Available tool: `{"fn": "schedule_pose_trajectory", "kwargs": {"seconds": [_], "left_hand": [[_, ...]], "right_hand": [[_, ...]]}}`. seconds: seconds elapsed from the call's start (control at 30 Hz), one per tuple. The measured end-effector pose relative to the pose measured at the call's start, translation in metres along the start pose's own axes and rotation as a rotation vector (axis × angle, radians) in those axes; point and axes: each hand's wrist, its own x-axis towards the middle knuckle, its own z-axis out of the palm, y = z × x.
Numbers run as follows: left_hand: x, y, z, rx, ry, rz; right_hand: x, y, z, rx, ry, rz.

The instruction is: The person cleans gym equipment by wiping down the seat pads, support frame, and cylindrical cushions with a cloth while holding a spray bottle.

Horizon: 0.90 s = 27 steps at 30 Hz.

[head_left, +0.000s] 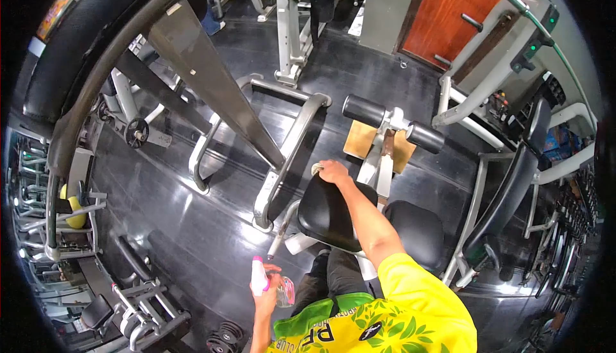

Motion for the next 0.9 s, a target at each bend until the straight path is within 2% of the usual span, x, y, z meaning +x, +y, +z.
{"fn": "schedule_pose_trajectory", "kwargs": {"seconds": [0.07, 0.1, 0.17, 0.2, 0.27, 0.33, 0.4, 0.47, 0.5, 0.53, 0.6, 0.63, 0.67, 0.73, 0.77, 0.83, 0.87, 0.9], "left_hand": [[0.000, -0.004, -0.003, 0.032, 0.029, -0.010], [0.001, -0.007, -0.003, 0.055, 0.049, -0.014], [0.001, -0.008, -0.001, 0.049, 0.095, -0.026], [0.001, -0.008, 0.000, 0.038, 0.125, -0.039], [0.002, -0.002, 0.007, 0.047, 0.146, -0.045], [0.004, -0.002, 0.011, 0.049, 0.158, -0.050], [0.006, -0.009, 0.013, 0.048, 0.133, -0.055], [0.011, -0.005, 0.021, 0.041, 0.127, -0.056], [0.012, -0.004, 0.025, 0.040, 0.120, -0.056], [0.012, -0.005, 0.027, 0.034, 0.115, -0.058], [0.016, -0.011, 0.031, -0.021, 0.096, -0.056], [0.016, -0.013, 0.032, -0.022, 0.093, -0.058], [0.017, -0.015, 0.032, -0.003, 0.072, -0.045], [0.019, -0.014, 0.031, 0.024, 0.043, -0.021], [0.019, -0.013, 0.031, 0.017, 0.023, -0.021], [0.017, -0.010, 0.032, -0.004, 0.007, -0.006], [0.017, -0.010, 0.028, -0.004, 0.000, 0.000], [0.016, -0.012, 0.024, -0.004, -0.012, 0.001]], "right_hand": [[0.022, 0.001, -0.003, 0.019, -0.153, 0.154], [0.041, 0.013, 0.008, 0.020, -0.160, 0.145], [0.087, 0.049, 0.041, -0.188, -0.329, -0.002], [0.084, 0.050, 0.033, -0.184, -0.338, -0.011], [0.064, 0.052, 0.005, 0.024, -0.519, 0.050], [0.056, 0.080, 0.005, 0.086, -0.532, 0.038], [0.036, 0.110, 0.003, 0.369, -0.508, -0.012], [0.054, 0.180, 0.053, 0.333, -0.535, -0.057], [0.030, 0.181, 0.041, 0.493, -0.501, 0.011], [0.004, 0.171, 0.024, 0.489, -0.498, 0.018], [-0.034, 0.151, 0.000, 0.682, -0.276, 0.115], [-0.036, 0.160, 0.007, 0.783, -0.260, 0.091], [-0.040, 0.161, 0.005, 0.786, -0.256, 0.092], [-0.042, 0.166, 0.003, 0.532, -0.210, 0.121], [-0.047, 0.170, 0.003, 0.542, -0.204, 0.120], [-0.061, 0.178, 0.001, 0.339, -0.192, 0.279], [-0.071, 0.181, 0.006, 0.342, -0.184, 0.278], [-0.084, 0.186, 0.016, 0.503, -0.087, 0.325]]}}
